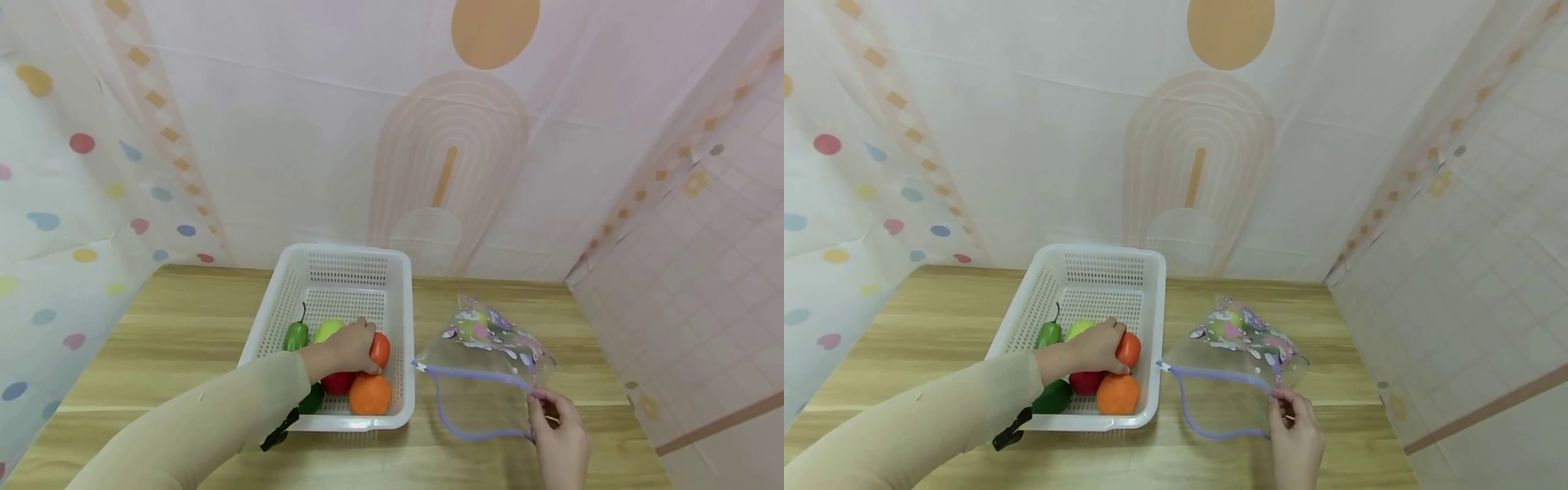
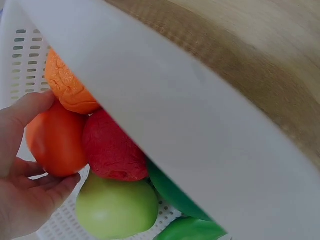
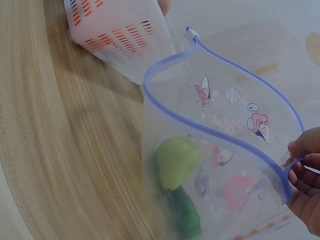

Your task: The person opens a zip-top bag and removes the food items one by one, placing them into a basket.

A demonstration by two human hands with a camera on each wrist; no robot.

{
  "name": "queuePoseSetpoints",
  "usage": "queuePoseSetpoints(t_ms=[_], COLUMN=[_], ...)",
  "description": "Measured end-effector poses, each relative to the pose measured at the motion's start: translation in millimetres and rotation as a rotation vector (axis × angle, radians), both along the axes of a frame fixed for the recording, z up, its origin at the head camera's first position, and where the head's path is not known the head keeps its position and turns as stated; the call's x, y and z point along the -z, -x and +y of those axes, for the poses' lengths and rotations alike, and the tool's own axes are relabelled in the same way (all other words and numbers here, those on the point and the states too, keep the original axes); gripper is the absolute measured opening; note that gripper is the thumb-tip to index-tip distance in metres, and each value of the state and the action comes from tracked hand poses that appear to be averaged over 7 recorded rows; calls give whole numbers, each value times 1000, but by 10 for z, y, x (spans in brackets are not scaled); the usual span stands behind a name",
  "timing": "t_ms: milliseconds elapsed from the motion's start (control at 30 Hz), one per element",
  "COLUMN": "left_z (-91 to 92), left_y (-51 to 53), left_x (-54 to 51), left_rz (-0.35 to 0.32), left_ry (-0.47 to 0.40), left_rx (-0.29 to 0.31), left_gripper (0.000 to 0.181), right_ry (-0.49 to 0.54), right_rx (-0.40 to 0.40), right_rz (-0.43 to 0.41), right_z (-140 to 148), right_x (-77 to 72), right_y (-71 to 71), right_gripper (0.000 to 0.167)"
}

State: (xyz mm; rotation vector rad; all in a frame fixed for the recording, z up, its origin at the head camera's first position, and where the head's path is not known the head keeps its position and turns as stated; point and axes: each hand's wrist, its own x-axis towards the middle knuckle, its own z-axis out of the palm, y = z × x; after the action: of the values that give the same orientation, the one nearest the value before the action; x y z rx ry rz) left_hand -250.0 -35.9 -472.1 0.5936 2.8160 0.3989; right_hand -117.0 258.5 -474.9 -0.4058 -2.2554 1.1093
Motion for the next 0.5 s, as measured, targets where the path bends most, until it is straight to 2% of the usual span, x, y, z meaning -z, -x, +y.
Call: queuePoseSetpoints(t_ms=[200,400,500], left_z=[-5,-15,-17], left_y=[-1,-12,-11], left_x=[29,45,52], left_rz=[-46,-39,-37], left_ry=[11,53,67], left_rx=[-4,24,36], left_gripper=[67,53,52], right_ry=[-10,-6,2], right_rx=[5,-2,-10], right_rz=[-1,3,3], right_z=[-17,-18,-13], right_x=[-14,-14,-14], right_y=[1,2,1], right_gripper=[6,6,6])
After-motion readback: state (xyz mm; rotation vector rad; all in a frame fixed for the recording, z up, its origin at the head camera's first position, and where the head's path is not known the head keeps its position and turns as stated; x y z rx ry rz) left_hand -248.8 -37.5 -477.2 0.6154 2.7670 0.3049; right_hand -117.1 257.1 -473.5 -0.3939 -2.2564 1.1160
